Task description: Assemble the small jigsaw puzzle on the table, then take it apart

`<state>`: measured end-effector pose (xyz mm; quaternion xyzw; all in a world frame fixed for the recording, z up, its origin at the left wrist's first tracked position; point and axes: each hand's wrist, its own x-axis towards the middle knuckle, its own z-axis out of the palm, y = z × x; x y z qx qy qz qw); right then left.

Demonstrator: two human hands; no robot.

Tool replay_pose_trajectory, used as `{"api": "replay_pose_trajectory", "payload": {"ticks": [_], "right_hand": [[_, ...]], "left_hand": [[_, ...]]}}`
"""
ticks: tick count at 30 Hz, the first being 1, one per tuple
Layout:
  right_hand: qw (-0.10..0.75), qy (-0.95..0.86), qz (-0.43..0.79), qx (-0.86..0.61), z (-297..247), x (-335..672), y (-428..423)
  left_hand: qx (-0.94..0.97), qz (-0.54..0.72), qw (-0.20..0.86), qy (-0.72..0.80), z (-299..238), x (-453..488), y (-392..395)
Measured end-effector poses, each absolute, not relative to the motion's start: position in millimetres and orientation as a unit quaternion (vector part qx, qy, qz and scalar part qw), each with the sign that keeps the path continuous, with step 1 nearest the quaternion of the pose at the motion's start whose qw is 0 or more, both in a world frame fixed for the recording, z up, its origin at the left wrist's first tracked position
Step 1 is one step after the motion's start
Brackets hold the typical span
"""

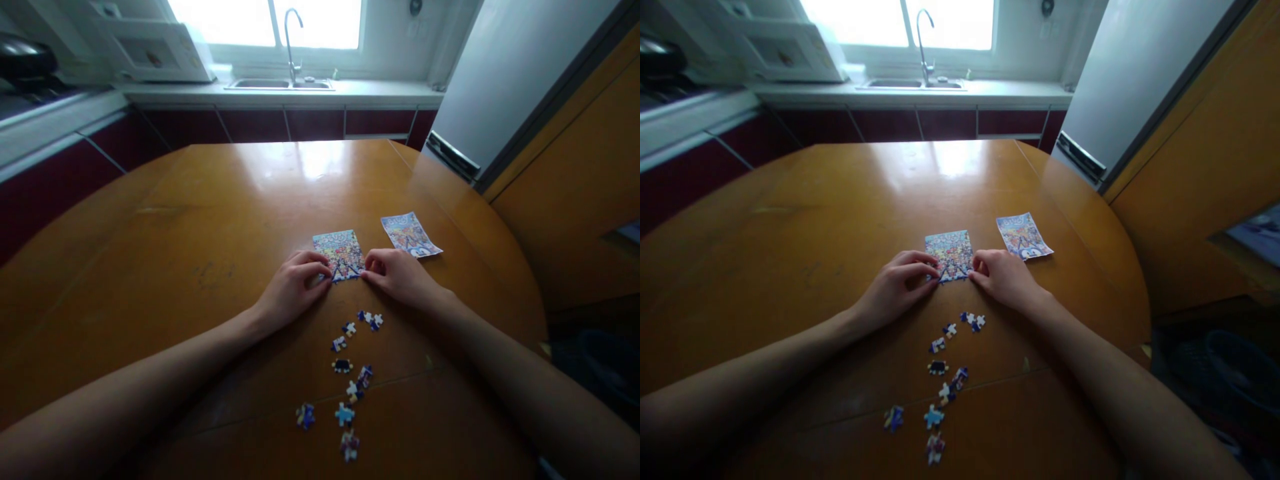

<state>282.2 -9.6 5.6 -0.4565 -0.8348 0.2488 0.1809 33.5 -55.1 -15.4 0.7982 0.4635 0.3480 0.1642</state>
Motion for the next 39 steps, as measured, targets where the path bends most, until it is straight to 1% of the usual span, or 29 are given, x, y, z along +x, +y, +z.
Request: {"api": "replay_pose_trajectory", "payload": {"ticks": [10,14,16,18,20,21,25,30,34,37,39], "right_hand": [[0.167,-0.834,0.258,-0.459,6.9,283.6,-9.2],[0.173,-0.844,0.240,-0.448,12.5,286.5,-12.0],[0.183,-0.861,0.238,-0.411,20.9,287.8,-20.7],[0.167,-0.892,0.271,-0.322,32.7,286.9,-36.2],[0.126,-0.917,0.317,-0.205,45.0,282.8,-56.8],[0.083,-0.930,0.324,-0.153,50.1,279.8,-67.8],[-0.001,-0.956,0.291,-0.025,56.4,266.0,-104.0],[-0.024,-0.969,0.244,0.017,43.9,258.2,-121.1],[-0.022,-0.975,0.221,0.021,41.3,257.0,-126.0],[-0.017,-0.969,0.245,0.020,44.0,257.0,-127.5],[-0.013,-0.954,0.300,0.015,46.0,258.3,-123.6]], "left_hand": [[0.798,0.345,0.166,0.465,-14.3,34.5,-55.3],[0.798,0.347,0.164,0.465,-14.4,35.0,-55.5],[0.797,0.349,0.161,0.466,-14.1,35.5,-55.5],[0.797,0.348,0.157,0.467,-13.9,35.8,-55.3],[0.799,0.347,0.156,0.467,-14.0,36.0,-55.2],[0.799,0.346,0.155,0.466,-14.2,36.0,-55.1],[0.802,0.345,0.151,0.464,-14.6,36.0,-55.1],[0.802,0.338,0.153,0.469,-13.8,36.0,-55.8],[0.799,0.335,0.157,0.474,-13.1,35.8,-56.0],[0.799,0.336,0.159,0.472,-12.5,35.8,-55.8],[0.801,0.336,0.159,0.470,-12.2,35.9,-55.7]]}}
